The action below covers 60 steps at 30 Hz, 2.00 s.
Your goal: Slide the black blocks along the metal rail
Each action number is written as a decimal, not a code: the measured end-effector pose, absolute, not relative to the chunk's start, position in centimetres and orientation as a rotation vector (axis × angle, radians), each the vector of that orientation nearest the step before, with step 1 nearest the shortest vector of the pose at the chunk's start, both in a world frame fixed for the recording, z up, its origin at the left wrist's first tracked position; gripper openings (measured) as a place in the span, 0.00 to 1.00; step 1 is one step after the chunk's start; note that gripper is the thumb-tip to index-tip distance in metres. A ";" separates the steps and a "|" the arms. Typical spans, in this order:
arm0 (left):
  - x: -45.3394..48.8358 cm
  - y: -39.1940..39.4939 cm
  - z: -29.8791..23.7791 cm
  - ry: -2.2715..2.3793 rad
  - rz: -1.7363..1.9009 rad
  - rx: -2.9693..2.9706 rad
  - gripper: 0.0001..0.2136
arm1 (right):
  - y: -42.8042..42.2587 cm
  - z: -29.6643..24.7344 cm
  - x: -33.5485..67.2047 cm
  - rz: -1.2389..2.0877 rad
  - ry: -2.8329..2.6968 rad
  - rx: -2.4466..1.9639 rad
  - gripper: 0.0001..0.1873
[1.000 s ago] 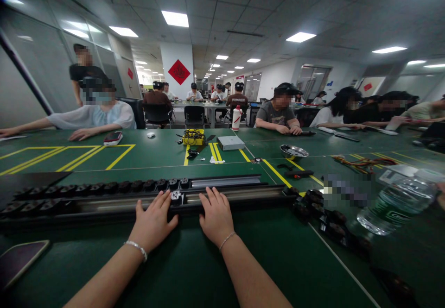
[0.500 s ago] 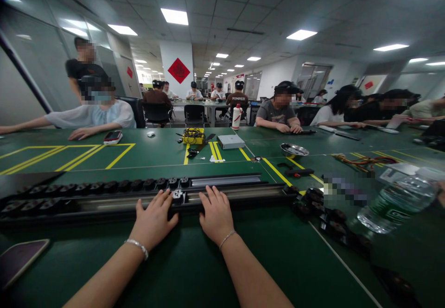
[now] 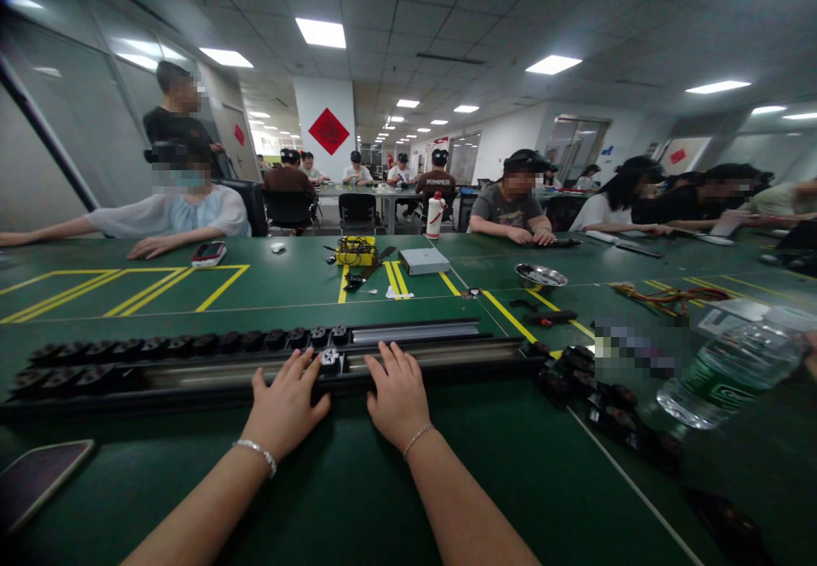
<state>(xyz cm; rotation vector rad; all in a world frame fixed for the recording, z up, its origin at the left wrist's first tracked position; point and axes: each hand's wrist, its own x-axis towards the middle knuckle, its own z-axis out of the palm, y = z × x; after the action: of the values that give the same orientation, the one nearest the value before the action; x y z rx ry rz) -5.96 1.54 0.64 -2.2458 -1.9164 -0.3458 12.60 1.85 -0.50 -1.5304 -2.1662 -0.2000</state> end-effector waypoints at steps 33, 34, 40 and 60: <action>-5.7 1.6 1.2 -1.960 -0.192 -2.288 0.29 | 2.0 -0.7 12.6 -0.187 -2.153 -1.502 0.26; -5.7 1.7 1.3 -1.959 -0.193 -2.287 0.29 | 2.0 -0.7 12.6 -0.189 -2.154 -1.504 0.26; -5.6 1.7 1.1 -1.934 -0.227 -2.286 0.28 | 2.0 -0.7 12.6 -0.191 -2.156 -1.516 0.27; -5.3 1.6 1.2 -1.952 -0.228 -2.262 0.28 | 1.9 -0.6 12.6 -0.180 -2.150 -1.504 0.26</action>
<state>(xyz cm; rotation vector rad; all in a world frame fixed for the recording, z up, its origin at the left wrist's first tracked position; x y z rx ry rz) -5.32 1.62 1.17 -2.2617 -1.9519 -0.2281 12.63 1.92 -0.61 -1.5038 -2.1496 -0.1804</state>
